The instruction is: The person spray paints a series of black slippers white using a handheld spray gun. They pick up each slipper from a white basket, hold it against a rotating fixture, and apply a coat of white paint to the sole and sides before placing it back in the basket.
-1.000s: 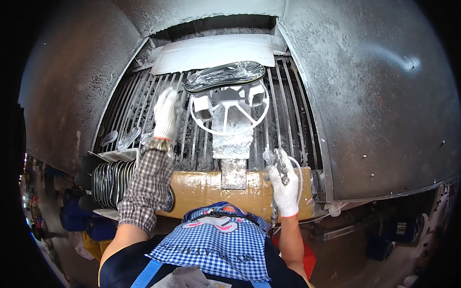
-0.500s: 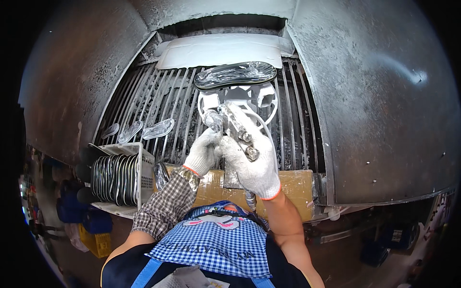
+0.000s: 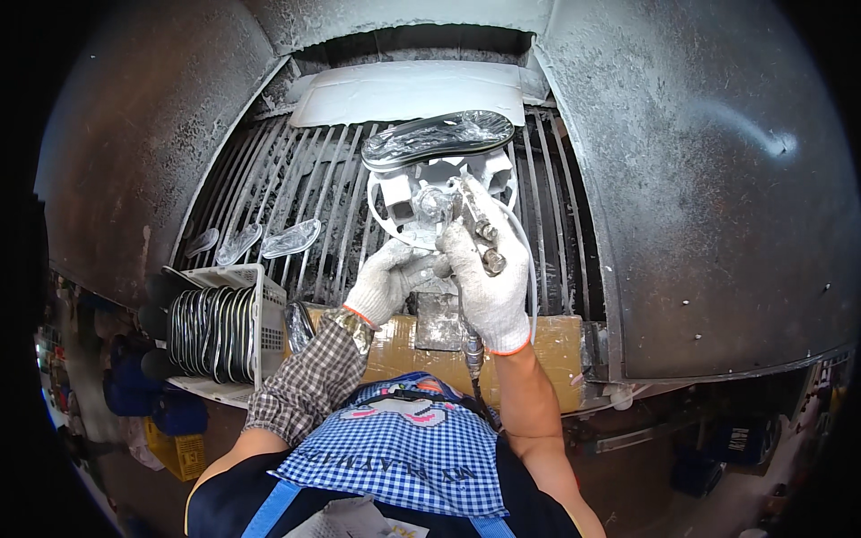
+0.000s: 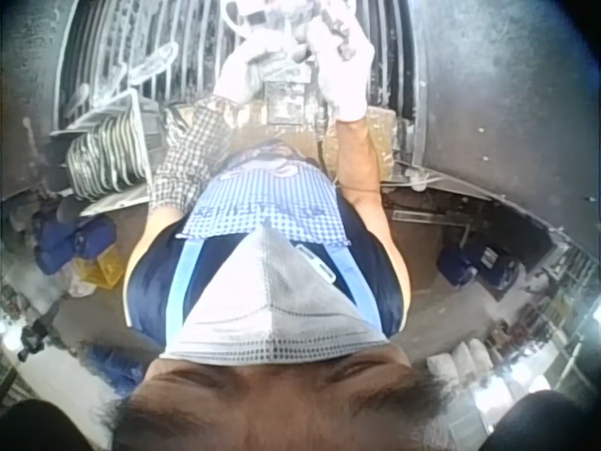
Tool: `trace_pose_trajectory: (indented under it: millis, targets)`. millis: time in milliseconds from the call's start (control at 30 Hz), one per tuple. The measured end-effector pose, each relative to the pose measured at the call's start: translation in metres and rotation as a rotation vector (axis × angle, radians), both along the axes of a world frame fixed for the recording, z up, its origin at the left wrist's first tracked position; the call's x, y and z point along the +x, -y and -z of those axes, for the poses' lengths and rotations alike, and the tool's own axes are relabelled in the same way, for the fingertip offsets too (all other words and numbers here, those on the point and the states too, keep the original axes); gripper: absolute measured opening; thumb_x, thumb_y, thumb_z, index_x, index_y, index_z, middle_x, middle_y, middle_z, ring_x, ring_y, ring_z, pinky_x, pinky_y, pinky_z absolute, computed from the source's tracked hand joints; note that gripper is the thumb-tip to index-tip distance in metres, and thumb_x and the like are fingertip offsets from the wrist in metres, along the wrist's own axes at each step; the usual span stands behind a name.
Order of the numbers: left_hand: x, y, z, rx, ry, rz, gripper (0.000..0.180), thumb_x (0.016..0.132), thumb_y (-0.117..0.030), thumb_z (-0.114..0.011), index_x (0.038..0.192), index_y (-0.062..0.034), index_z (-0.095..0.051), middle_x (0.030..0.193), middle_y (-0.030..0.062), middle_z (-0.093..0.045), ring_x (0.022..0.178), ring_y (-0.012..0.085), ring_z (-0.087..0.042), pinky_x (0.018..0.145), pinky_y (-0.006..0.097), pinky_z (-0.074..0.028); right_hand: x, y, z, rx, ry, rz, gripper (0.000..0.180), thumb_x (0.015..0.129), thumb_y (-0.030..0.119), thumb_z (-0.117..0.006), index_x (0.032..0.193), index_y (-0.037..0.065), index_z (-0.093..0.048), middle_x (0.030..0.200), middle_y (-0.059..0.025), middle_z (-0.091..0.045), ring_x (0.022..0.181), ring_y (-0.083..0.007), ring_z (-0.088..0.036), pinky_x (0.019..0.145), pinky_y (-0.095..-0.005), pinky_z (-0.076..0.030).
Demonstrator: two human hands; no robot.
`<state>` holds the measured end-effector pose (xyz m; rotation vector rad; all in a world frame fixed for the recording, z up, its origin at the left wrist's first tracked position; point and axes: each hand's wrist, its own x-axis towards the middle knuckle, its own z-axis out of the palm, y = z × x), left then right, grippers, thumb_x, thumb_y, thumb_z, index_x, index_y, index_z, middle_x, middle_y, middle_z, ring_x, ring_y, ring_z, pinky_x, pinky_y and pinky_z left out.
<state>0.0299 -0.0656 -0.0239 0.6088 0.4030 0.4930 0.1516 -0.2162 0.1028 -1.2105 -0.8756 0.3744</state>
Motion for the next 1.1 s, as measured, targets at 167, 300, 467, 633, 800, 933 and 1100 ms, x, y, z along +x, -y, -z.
trace_pose_trajectory:
  millis: [167,300,467,633,800,933,1100]
  targets:
    - [0.003,0.003,-0.007,-0.055,-0.01,-0.055,0.043,0.103,-0.008,-0.056,0.143,0.0074,-0.055,0.136,0.0219,-0.067,0.12,0.0333,-0.069,0.106,0.049,-0.059,0.003,0.002,0.003,0.006,-0.013,0.052,0.052,0.109,0.013,-0.062,0.157,-0.004,-0.049,0.099,-0.0049,-0.072,0.08,-0.0063,-0.065,0.069,-0.0237,-0.055]
    - [0.0,0.002,-0.003,-0.047,0.021,-0.024,0.042,0.103,-0.007,-0.057,0.142,0.0079,-0.054,0.133,0.0228,-0.068,0.115,0.0332,-0.071,0.104,0.05,-0.06,-0.007,0.005,-0.009,0.033,-0.108,0.052,0.054,0.109,0.01,-0.061,0.158,-0.004,-0.045,0.095,-0.0051,-0.069,0.078,-0.0069,-0.063,0.067,-0.0239,-0.055]
    - [0.001,0.001,-0.003,-0.049,0.016,-0.01,0.041,0.103,-0.007,-0.056,0.142,0.007,-0.054,0.132,0.0224,-0.068,0.114,0.0339,-0.071,0.104,0.05,-0.06,-0.004,0.009,0.0,-0.007,0.103,0.104,0.055,0.109,0.009,-0.06,0.159,-0.004,-0.044,0.097,-0.006,-0.069,0.078,-0.0076,-0.063,0.068,-0.0239,-0.055]
    - [0.0,0.0,0.0,-0.069,-0.007,-0.023,0.043,0.104,-0.008,-0.055,0.144,0.0065,-0.054,0.138,0.0213,-0.066,0.121,0.0338,-0.068,0.108,0.051,-0.057,-0.008,0.011,-0.006,0.051,-0.098,0.004,0.055,0.109,0.013,-0.061,0.158,-0.007,-0.045,0.106,-0.0071,-0.072,0.084,-0.0081,-0.066,0.073,-0.0239,-0.056]
    - [0.0,0.0,-0.003,-0.022,0.026,-0.007,0.044,0.104,-0.008,-0.055,0.144,0.007,-0.053,0.14,0.0209,-0.065,0.125,0.0341,-0.066,0.111,0.051,-0.055,0.001,0.014,-0.008,0.082,-0.107,0.077,0.056,0.108,0.014,-0.064,0.157,-0.007,-0.046,0.098,-0.0062,-0.07,0.078,-0.0078,-0.064,0.068,-0.0233,-0.055]
    - [0.001,-0.001,-0.004,0.024,0.053,-0.003,0.045,0.104,-0.009,-0.053,0.146,0.0077,-0.052,0.141,0.0218,-0.064,0.127,0.0348,-0.065,0.112,0.049,-0.055,0.009,0.018,-0.004,0.124,-0.169,0.092,0.056,0.107,0.01,-0.065,0.156,-0.008,-0.046,0.096,-0.0066,-0.069,0.072,-0.0078,-0.063,0.066,-0.0229,-0.054]
    - [-0.001,-0.002,-0.006,0.024,0.032,0.01,0.046,0.106,-0.011,-0.053,0.149,0.0053,-0.05,0.14,0.0219,-0.064,0.12,0.0331,-0.069,0.105,0.047,-0.06,0.008,0.022,-0.007,0.057,-0.063,0.216,0.056,0.108,0.012,-0.065,0.158,-0.005,-0.045,0.098,-0.006,-0.069,0.075,-0.0073,-0.062,0.066,-0.0225,-0.054]
